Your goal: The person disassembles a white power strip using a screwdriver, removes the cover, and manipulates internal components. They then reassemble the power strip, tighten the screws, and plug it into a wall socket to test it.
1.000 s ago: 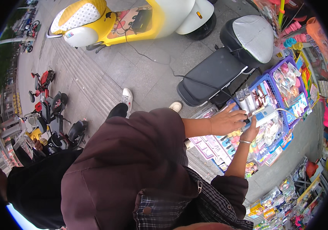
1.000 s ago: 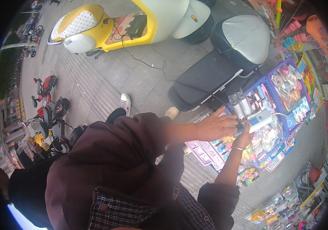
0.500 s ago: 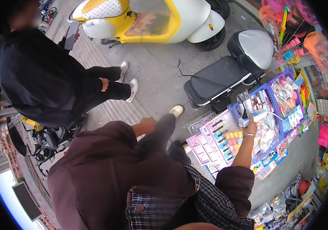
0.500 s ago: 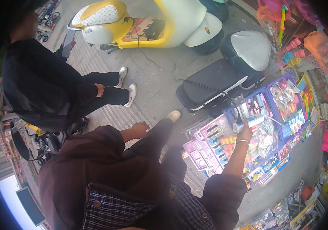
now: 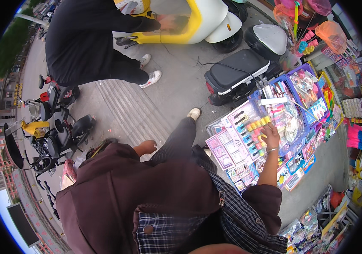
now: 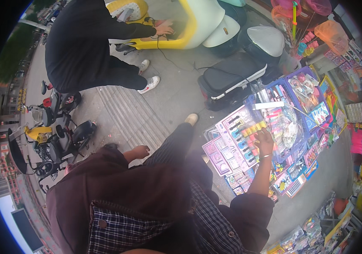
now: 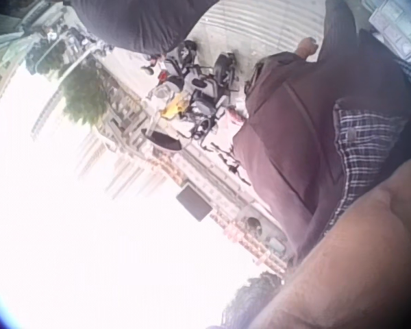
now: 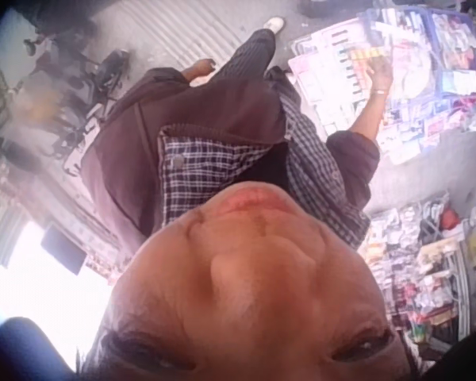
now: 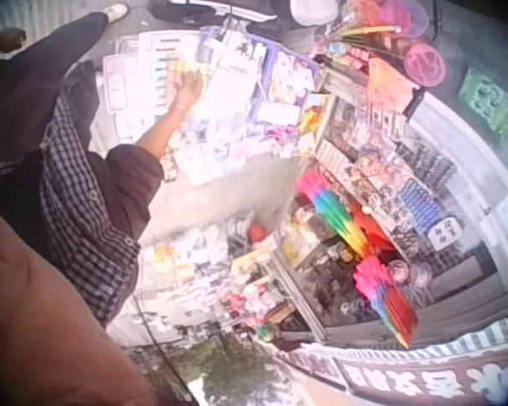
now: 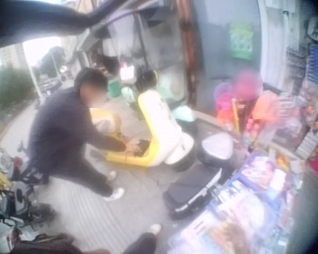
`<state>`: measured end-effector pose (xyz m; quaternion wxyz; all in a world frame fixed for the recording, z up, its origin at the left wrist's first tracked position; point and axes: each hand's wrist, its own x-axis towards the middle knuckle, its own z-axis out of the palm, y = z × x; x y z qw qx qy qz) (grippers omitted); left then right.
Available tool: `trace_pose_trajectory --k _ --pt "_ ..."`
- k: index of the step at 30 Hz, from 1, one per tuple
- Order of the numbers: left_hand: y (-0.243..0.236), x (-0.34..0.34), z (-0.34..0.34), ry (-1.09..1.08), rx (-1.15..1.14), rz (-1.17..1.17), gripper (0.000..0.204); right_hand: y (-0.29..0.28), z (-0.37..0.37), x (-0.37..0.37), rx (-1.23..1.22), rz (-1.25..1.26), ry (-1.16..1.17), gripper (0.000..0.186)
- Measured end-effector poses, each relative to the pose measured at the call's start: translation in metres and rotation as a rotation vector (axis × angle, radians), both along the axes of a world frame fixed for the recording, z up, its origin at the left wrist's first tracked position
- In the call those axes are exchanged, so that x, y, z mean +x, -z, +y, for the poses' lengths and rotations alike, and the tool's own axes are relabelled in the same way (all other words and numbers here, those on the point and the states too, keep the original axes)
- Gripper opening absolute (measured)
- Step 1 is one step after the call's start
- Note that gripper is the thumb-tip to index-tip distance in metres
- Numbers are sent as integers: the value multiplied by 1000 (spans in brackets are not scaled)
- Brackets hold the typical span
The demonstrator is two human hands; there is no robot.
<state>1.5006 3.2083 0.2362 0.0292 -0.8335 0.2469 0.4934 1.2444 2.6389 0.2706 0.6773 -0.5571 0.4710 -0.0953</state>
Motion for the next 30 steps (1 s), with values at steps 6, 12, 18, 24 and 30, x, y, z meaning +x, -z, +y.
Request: trace_pose_trajectory --k 6,12,18,24,30 --pt "-16 -1 -9 239 97 74 41 37 125 -282 -234 639 31 50" --pt "-17 11 -80 278 -297 -139 30 -11 399 -550 525 1002 883 38" --pt "45 -40 -109 499 -437 -56 29 -34 705 -577 898 352 1290 40" --pt "78 -141 -76 1004 -202 319 31 -86 767 -514 726 638 836 43" --pt "71 -247 -174 1392 -350 248 27 9 757 -630 749 633 941 39"
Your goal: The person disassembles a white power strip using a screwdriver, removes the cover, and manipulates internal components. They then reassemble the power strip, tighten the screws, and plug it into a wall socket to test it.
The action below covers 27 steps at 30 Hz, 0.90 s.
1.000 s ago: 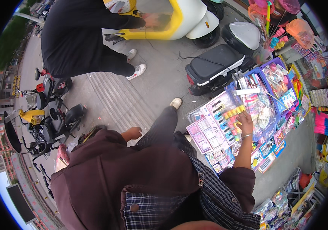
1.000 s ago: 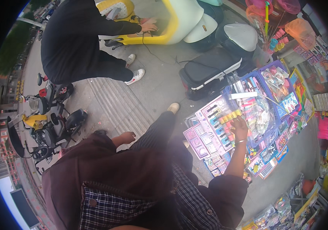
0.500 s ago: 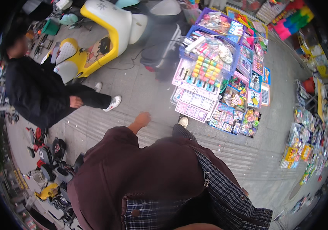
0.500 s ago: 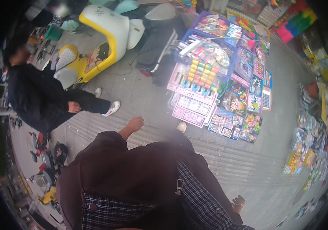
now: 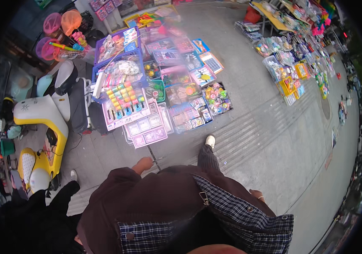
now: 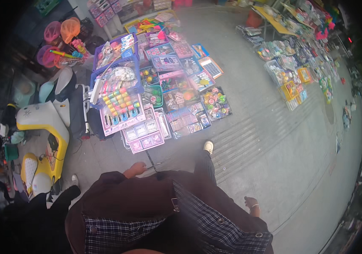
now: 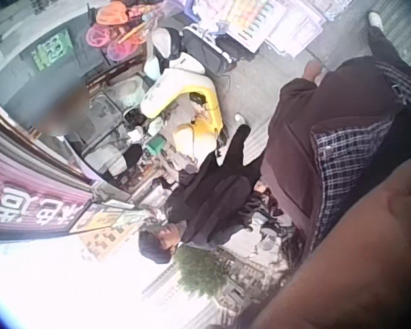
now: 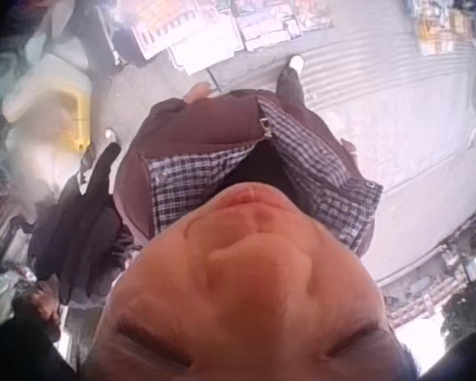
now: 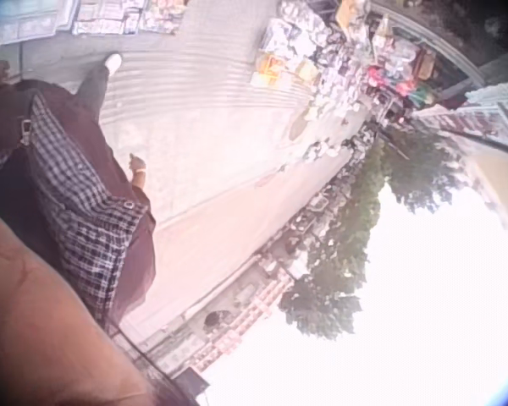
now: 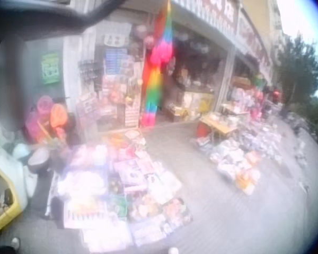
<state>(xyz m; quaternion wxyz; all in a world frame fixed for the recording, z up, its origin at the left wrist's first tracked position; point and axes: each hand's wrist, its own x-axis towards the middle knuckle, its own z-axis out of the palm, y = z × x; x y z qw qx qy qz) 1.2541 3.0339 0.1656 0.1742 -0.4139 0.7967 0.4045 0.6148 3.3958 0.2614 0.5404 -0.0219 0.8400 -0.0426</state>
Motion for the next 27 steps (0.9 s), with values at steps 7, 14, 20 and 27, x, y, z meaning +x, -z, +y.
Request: trace_pose_trajectory --k 7,14,20,27 --pt "-37 -216 -148 -850 -283 -168 22 4 -290 -286 -76 29 -230 42" --pt "-175 -163 -197 -1829 -358 -523 40 -84 -492 -455 -190 91 -302 43" --pt "-315 -134 -206 -2199 -814 -535 65 -135 -701 -575 -434 6 -468 46" --pt "-310 -223 -304 -2336 -787 -526 72 -158 -990 -661 -796 111 -706 49"
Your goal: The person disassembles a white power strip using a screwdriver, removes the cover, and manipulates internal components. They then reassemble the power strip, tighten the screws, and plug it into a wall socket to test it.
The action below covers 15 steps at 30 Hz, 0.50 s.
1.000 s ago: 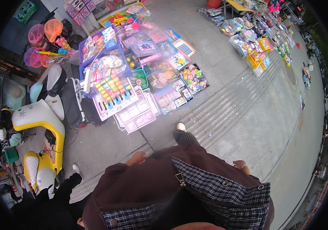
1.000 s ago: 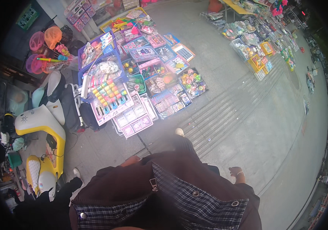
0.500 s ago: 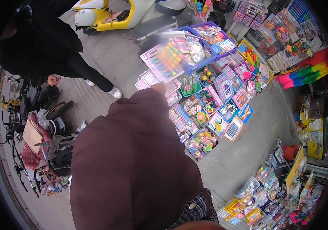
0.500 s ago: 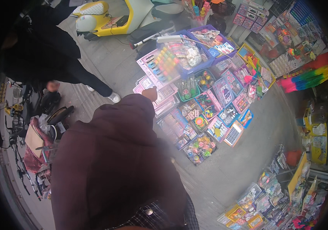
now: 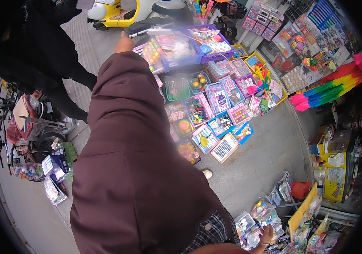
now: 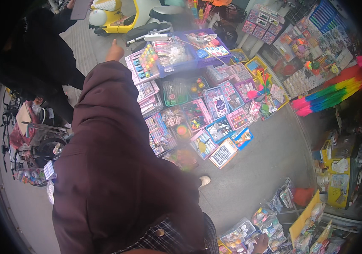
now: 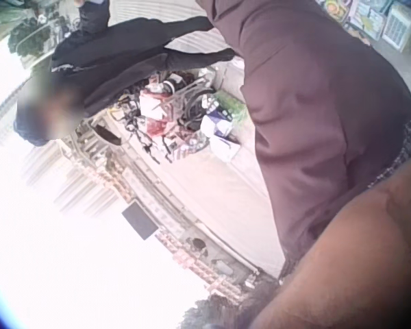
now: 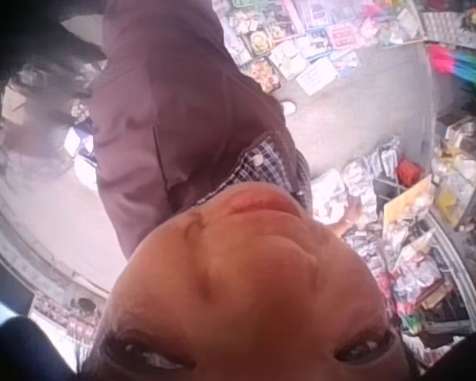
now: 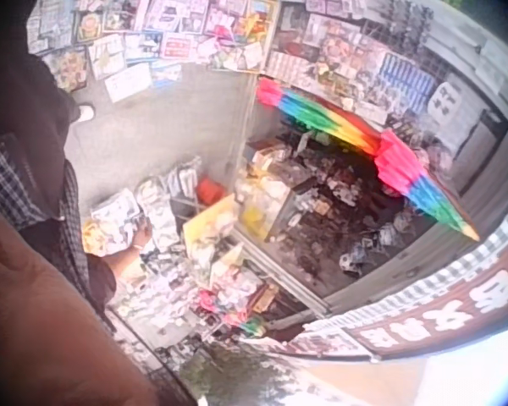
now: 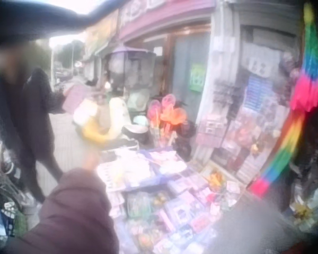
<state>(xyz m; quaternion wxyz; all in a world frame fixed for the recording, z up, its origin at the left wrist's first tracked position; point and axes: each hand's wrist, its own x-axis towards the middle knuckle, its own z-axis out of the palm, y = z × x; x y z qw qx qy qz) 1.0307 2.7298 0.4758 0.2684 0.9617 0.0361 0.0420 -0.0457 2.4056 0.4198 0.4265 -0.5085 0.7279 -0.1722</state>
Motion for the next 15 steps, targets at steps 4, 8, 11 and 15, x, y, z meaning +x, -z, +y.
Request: trace_pose_trajectory --k 4,8,11,15 --pt "2 -61 -58 -57 150 25 66 -1 -80 -90 289 188 56 61" --pt "-45 -109 -116 -77 143 20 67 -2 -149 -130 338 215 117 64" --pt "-68 -146 -165 -148 197 74 66 -17 -227 -141 301 213 104 66" --pt "-78 -194 -223 -154 96 39 63 -43 -361 -160 188 190 43 69"
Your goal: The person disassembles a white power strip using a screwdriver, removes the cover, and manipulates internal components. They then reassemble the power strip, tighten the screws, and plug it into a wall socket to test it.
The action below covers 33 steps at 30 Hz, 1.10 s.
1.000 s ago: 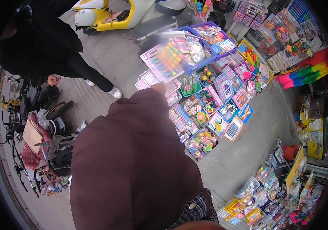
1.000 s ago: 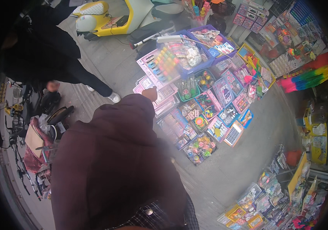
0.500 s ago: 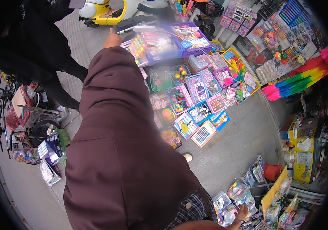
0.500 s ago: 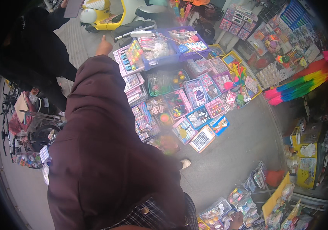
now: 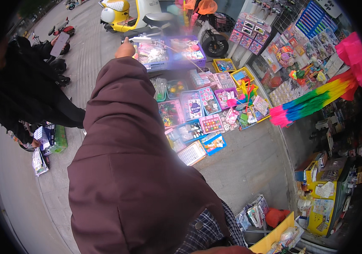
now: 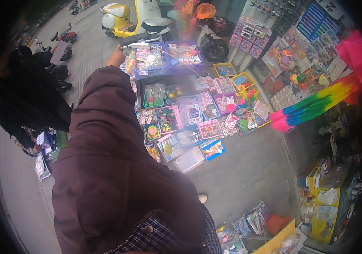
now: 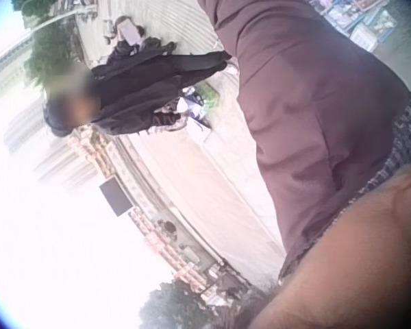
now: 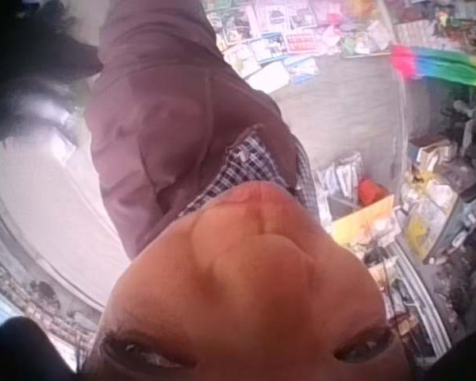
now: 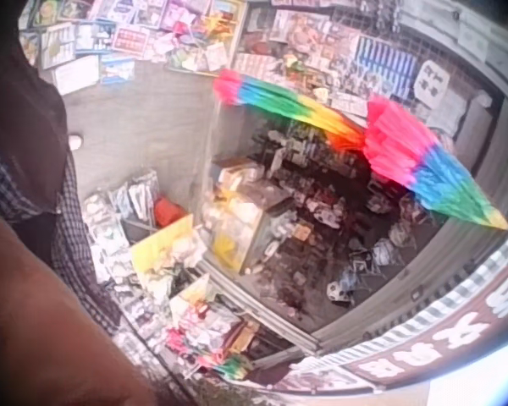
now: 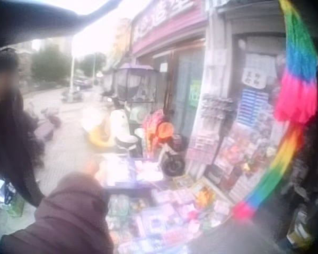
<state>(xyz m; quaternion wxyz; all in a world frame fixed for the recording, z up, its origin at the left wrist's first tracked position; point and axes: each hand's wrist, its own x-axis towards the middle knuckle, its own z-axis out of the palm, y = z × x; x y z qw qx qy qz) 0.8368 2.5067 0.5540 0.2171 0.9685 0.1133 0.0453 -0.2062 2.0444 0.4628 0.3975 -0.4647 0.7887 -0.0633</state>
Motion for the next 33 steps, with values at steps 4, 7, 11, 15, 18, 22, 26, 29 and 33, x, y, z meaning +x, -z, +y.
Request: trace_pose_trajectory --k 4,7,11,15,18,22,26,29,33 --pt "7 -56 -59 -25 30 36 67 -17 -143 -22 -106 -31 -99 72" --pt "29 -114 -112 6 38 -91 65 -21 -236 -28 -128 -65 -151 74" --pt "49 -177 -163 -120 90 163 64 -8 -327 -15 -71 -91 -202 76" --pt "74 -221 -200 -145 15 247 71 23 -395 19 31 -129 -272 79" --pt "95 -231 -236 -174 50 143 66 55 -435 51 135 -159 -311 81" --pt "142 -228 -332 -218 -9 287 61 79 -491 85 245 -157 -338 84" --pt "217 -266 -472 185 -77 555 43 86 -550 102 303 -138 -316 87" --pt "259 -308 -598 476 20 561 46 91 -589 106 338 -124 -301 89" --pt "230 -343 -752 926 96 559 47 91 -635 123 368 -164 -300 92"
